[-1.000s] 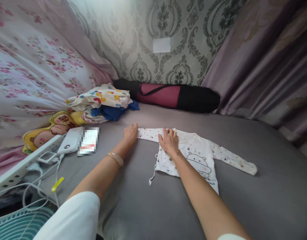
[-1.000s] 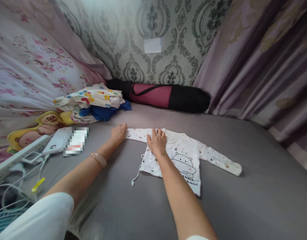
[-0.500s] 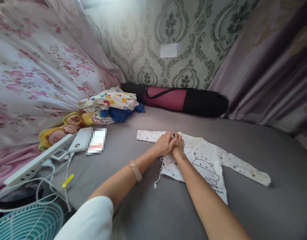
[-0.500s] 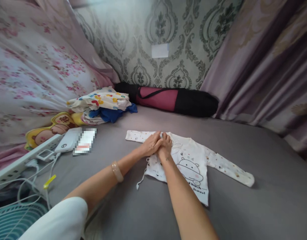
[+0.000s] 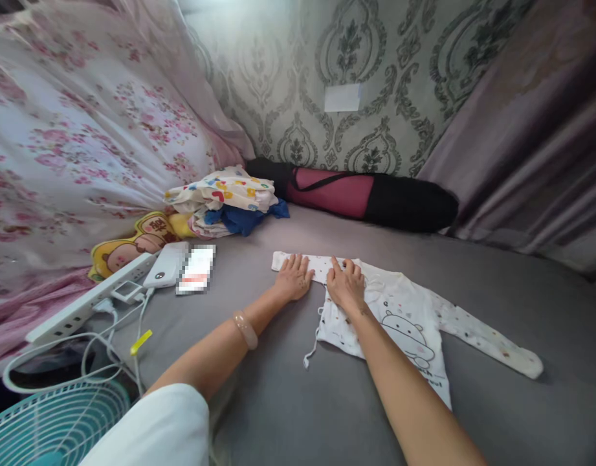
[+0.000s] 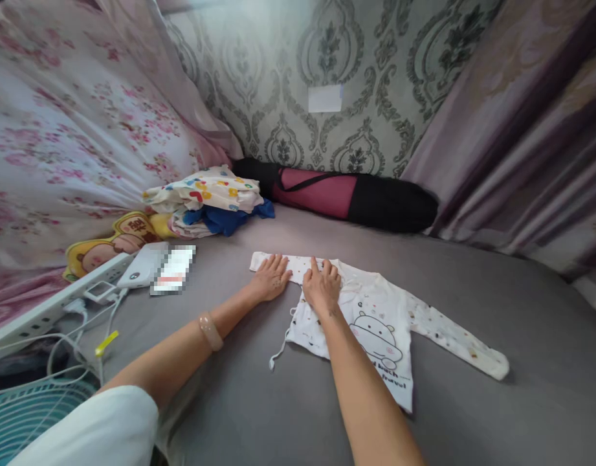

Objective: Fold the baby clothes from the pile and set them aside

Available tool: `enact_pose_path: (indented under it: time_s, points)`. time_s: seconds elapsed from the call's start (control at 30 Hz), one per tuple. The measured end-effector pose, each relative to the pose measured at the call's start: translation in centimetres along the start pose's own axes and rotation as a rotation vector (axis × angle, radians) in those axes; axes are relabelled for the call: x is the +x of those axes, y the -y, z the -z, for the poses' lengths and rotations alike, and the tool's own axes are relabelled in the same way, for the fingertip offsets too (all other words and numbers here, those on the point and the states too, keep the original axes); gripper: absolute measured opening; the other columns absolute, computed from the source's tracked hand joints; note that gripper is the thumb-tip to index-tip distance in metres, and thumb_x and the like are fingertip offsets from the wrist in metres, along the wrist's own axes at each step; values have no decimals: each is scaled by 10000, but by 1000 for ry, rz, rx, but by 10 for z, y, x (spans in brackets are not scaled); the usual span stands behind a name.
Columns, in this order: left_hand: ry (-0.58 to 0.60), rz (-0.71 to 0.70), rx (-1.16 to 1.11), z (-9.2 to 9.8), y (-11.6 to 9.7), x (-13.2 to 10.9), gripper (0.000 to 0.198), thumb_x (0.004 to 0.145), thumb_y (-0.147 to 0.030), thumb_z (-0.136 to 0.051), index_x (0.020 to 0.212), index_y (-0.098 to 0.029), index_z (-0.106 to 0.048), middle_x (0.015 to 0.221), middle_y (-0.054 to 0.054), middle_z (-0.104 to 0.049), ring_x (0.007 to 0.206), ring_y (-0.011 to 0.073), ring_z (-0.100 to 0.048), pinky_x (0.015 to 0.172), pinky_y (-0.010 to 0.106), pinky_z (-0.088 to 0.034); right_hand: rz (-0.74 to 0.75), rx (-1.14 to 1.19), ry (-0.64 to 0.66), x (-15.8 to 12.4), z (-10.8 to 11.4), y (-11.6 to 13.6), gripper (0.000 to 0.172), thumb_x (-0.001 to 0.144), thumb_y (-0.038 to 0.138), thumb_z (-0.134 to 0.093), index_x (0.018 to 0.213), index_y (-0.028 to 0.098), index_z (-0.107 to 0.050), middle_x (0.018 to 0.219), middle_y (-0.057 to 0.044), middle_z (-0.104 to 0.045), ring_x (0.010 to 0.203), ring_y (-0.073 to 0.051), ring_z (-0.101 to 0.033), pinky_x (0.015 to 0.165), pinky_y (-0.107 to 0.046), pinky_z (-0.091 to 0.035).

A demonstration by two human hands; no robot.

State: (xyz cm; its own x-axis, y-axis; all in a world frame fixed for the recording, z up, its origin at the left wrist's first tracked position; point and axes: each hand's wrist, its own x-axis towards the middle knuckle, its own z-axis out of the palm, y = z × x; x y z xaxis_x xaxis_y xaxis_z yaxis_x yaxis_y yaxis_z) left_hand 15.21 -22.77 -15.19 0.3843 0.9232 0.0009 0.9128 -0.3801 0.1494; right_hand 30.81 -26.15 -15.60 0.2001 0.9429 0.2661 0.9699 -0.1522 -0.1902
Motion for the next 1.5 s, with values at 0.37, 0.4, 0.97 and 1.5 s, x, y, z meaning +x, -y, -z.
enact_pose_path:
  time_s: [0.37,0.4,0.97,1.5]
  points:
    - [54,111,78,4,53,4,610,972,-394,-163,1460,-55,-300,1543,163,-247,1434,292,-197,1137,515,-206,-38,98,75,0,8,5,457,947,355,-383,1383,263,-483,1346,-117,-477,1196,-290,-420,987,-421,-338]
    - [56,120,75,6,49,7,601,969,-390,-193,1436,-42,-340,1528,185,-276,1421,315,-229,1121,541,-222,-24,145,131,3,13,2,467,952,380,-376,1389,251,-474,1362,-117,-473,1218,-290,-417,1005,-423,-334]
    - [-39,-792,-143,-7,-181,40,373,888,-97,-372,1210,-109,-561,1342,156,-538,1296,235,-456,1104,406,-344,-930,13,82,-102,132,-287,469,947,348,-341,1072,60,-690,1083,-252,-654,1037,-319,-624,837,-388,-465]
    - [67,-567,-91,-43,-249,27,648,979,-465,-143,1457,-55,-293,1537,167,-270,1437,271,-193,1172,443,-156,-735,207,-224,-103,111,-282,256,937,280,-408,1128,131,-489,898,-110,-651,865,-235,-618,729,-291,-423]
